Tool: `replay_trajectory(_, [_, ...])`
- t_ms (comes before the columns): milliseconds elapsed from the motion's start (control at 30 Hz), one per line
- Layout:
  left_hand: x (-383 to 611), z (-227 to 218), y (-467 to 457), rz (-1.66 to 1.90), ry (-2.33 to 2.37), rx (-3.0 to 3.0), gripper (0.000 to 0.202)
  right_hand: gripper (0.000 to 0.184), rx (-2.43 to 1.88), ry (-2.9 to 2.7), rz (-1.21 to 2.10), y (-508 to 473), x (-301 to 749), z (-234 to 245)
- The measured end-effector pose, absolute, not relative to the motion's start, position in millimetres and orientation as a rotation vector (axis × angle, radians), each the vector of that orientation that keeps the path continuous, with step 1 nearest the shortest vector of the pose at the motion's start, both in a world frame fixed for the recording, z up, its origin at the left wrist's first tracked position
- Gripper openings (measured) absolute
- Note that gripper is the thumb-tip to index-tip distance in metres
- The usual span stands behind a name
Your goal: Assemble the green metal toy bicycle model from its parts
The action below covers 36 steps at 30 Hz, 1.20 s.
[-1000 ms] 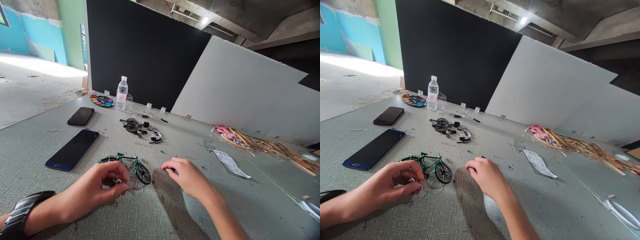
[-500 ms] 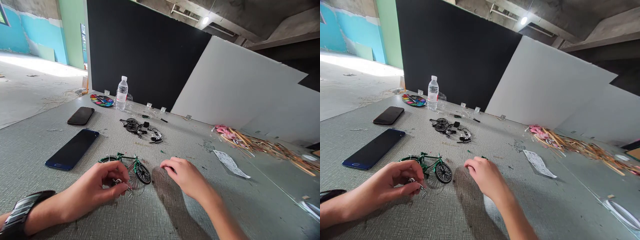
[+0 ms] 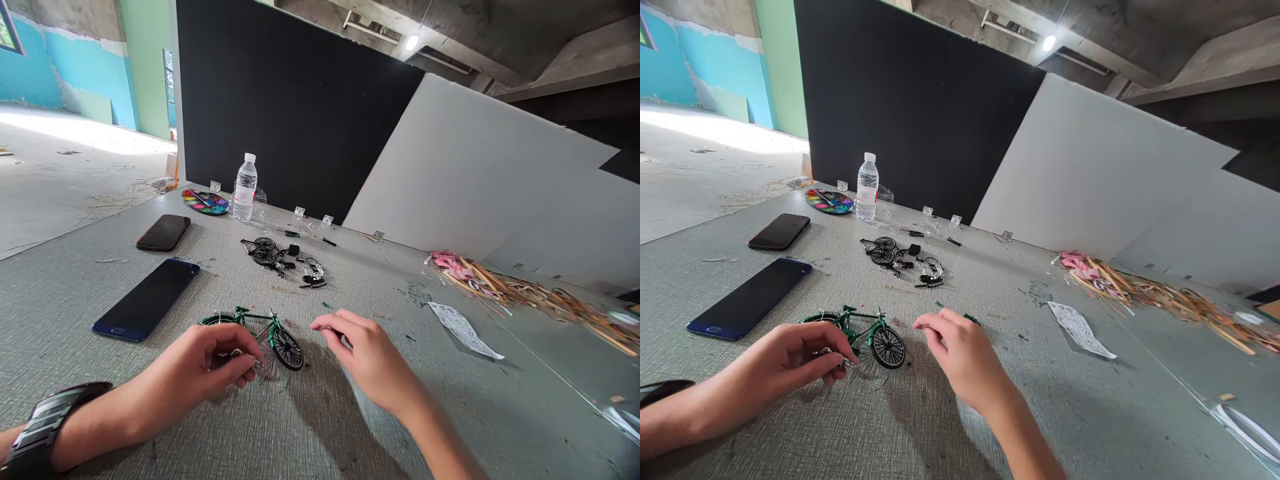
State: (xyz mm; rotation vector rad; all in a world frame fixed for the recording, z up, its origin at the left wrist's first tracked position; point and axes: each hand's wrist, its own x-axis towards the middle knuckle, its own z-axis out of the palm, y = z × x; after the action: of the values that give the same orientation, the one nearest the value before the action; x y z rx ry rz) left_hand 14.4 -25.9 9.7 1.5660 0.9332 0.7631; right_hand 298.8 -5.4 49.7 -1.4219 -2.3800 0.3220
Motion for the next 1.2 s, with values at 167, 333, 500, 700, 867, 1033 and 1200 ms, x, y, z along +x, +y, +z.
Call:
replay_trajectory(167, [15,6,-26,0.792,0.947,1.52,0.023,0.028,-1.125,-2.307,0.495,-26,270,52])
replay_trajectory(333, [15,7,-26,0.81,0.937,1.468,0.026,0.034,-0.997,-2.308,0.519,-41,248,47])
replay_trajectory(500, [16,6,-26,0.813,0.912,1.446,0.029,0.034,-1.004,-2.307,0.505,-44,240,42])
replay_trajectory(700, [18,7,-26,0.823,0.867,1.423,0.026,0.034,-1.028,-2.298,0.496,-45,239,36])
replay_trajectory(867, [19,10,-27,0.825,0.828,1.383,0.024,0.035,-1.012,-2.27,0.514,-44,240,36])
replay_trajectory(1033, [19,5,-26,0.856,0.82,1.343,0.026,0.035,-1.014,-2.26,0.532,-45,239,38])
replay_trajectory(1200, [18,3,-25,0.868,0.766,1.341,0.022,0.034,-1.012,-2.251,0.486,-44,242,36])
